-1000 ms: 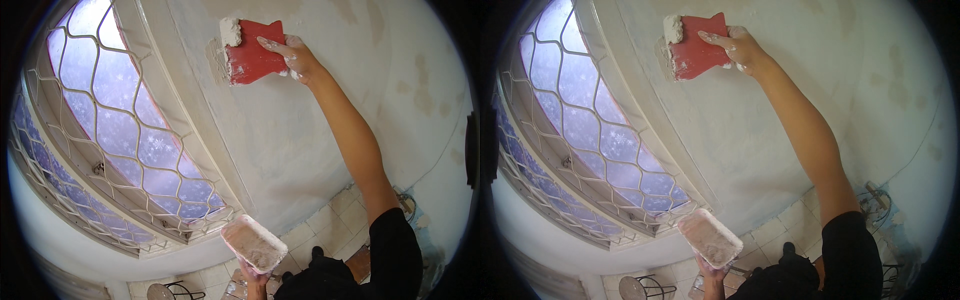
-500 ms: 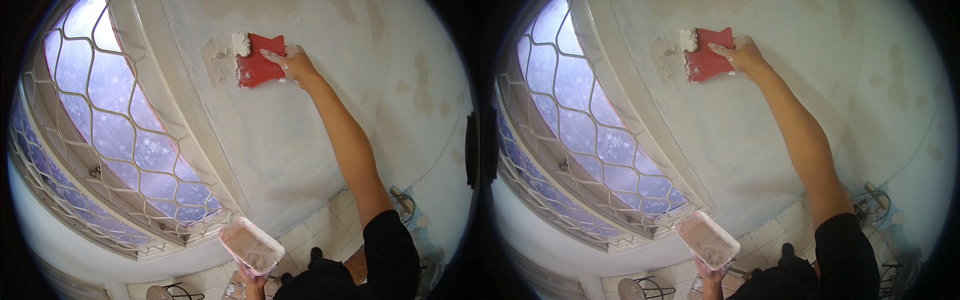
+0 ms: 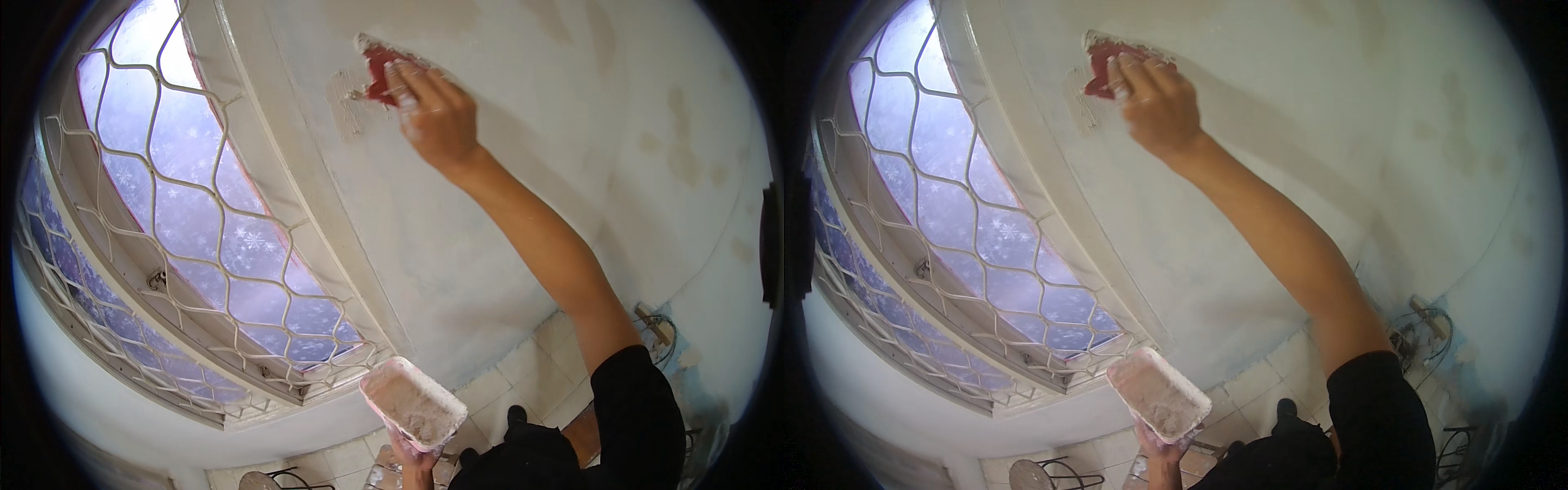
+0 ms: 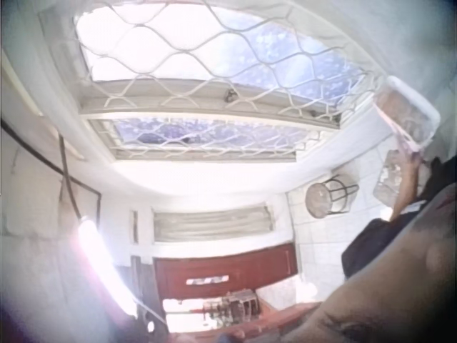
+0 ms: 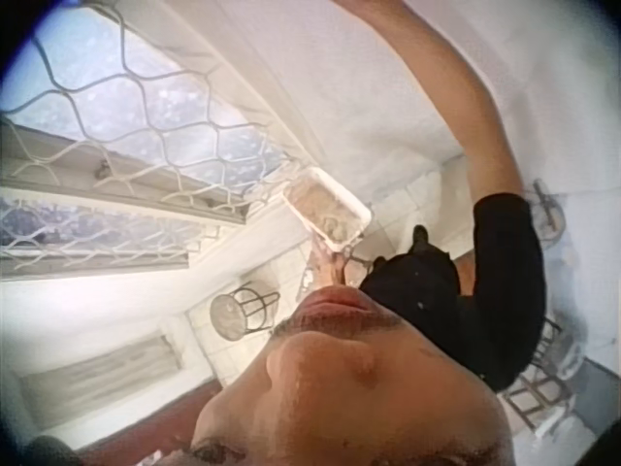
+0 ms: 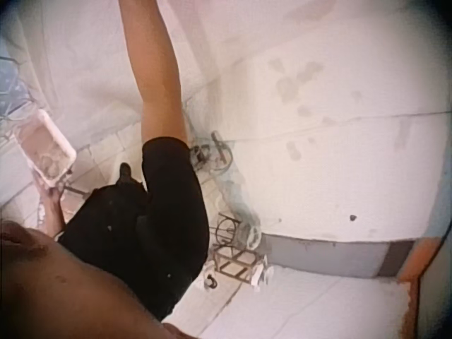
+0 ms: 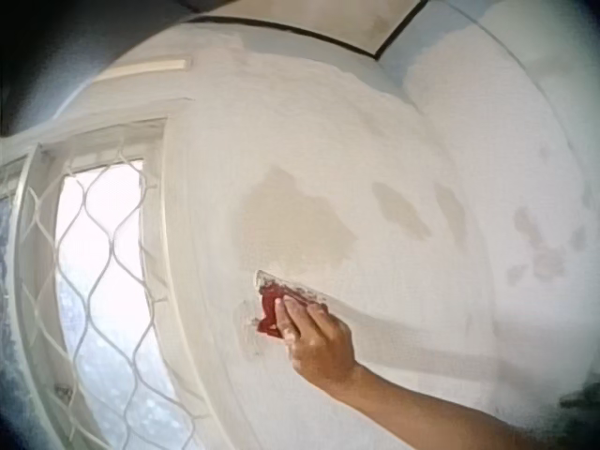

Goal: The person uses a red scraper to apply white plaster from a pink container onto a wall, smoothing it over various sections.

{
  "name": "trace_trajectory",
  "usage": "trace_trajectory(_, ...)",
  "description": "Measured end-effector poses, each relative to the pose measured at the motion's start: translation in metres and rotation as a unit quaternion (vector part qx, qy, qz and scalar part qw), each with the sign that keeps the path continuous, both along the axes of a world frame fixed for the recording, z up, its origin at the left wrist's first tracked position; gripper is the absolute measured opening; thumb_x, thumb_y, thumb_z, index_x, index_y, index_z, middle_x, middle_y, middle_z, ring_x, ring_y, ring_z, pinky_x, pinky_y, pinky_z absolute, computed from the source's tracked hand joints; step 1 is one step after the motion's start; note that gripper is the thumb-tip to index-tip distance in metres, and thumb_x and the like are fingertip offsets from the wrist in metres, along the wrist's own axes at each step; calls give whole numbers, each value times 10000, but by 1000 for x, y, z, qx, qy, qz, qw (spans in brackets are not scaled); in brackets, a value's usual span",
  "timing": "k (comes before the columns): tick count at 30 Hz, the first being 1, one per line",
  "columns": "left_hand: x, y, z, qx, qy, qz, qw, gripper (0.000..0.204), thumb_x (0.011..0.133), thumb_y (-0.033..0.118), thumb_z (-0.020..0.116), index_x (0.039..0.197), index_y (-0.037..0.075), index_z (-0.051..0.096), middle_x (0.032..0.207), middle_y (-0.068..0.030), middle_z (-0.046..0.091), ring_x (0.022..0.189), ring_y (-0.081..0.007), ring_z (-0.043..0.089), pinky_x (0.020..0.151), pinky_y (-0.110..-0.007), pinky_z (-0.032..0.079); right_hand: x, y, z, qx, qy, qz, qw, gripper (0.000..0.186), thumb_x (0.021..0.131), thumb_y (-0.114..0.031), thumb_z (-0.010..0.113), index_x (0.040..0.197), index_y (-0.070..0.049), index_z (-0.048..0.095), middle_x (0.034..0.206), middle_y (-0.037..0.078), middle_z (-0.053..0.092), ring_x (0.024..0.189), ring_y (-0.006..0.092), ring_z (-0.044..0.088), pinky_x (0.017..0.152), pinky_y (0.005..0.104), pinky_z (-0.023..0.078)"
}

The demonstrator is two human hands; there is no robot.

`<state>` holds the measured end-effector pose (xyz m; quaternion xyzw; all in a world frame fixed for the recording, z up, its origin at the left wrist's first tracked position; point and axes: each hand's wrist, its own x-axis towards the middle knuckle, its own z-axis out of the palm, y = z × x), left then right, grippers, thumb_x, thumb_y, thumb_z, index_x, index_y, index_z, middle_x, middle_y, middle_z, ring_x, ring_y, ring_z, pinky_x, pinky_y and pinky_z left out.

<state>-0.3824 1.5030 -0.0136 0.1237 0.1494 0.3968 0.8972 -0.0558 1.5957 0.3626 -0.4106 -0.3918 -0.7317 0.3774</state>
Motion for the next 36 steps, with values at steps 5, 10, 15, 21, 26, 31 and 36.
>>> trace_trajectory(5, 0, -4, 2, -52, -23, 18, 998, 653, 908, 561, 376, 1375, 106, 347, 1284, -157, 487, 1070, -391, 554, 771, -601, 518, -4, 34, -21, -32, 19, -87, 996, 291, 747, -57, 603, 1007, 62, 655, 1010, 152, 633, 777, 205, 576, 549, 292, 502)
trace_trajectory(10, -11, 3, -22, 13, 30, 7, 999, 678, 902, 573, 370, 1387, 100, 331, 1308, -155, 469, 1126, -402, 515, 834, -648, 465, -7, 42, -37, -100, 21, -127, 987, 336, 704, -56, 632, 976, 142, 631, 1033, 254, 591, 789, 220, 557, 535, 276, 503)
trace_trajectory(15, -10, 9, -31, -23, 5, 46, 999, 706, 895, 581, 370, 1398, 90, 306, 1317, -178, 457, 1117, -436, 515, 786, -648, 492, 1, 31, -64, -130, -8, -80, 988, 347, 722, -60, 625, 1007, 137, 624, 1063, 243, 585, 811, 220, 559, 580, 262, 521)
trace_trajectory(21, -11, 10, -31, 24, 10, -20, 999, 707, 893, 581, 389, 1398, 93, 312, 1318, -157, 463, 1138, -407, 506, 842, -599, 478, 9, 7, -92, -179, 34, -3, 983, 334, 725, -25, 612, 1049, 48, 644, 1060, 147, 626, 801, 219, 580, 623, 275, 524)
trace_trajectory(26, -11, 0, -19, 38, 28, -28, 998, 711, 877, 594, 427, 1401, 124, 327, 1332, -119, 466, 1171, -360, 495, 934, -567, 436, 13, -24, -62, -205, 158, 181, 949, 360, 702, -14, 628, 1059, -48, 668, 999, 78, 671, 797, 247, 603, 692, 324, 514)
trace_trajectory(31, -5, -4, -10, 44, 48, -8, 998, 729, 860, 606, 446, 1405, 138, 325, 1342, -120, 458, 1183, -362, 486, 952, -578, 421, 14, -13, -14, -99, 121, 180, 971, 387, 684, -31, 643, 1071, -47, 665, 984, 77, 672, 755, 253, 575, 699, 320, 502)
trace_trajectory(36, -3, 0, -17, 42, 41, -6, 998, 732, 867, 605, 435, 1416, 139, 304, 1358, -121, 440, 1194, -361, 476, 954, -575, 420, 14, 26, -24, -79, 18, -18, 997, 385, 688, -34, 605, 1065, 31, 650, 1035, 128, 657, 831, 210, 563, 616, 271, 530)
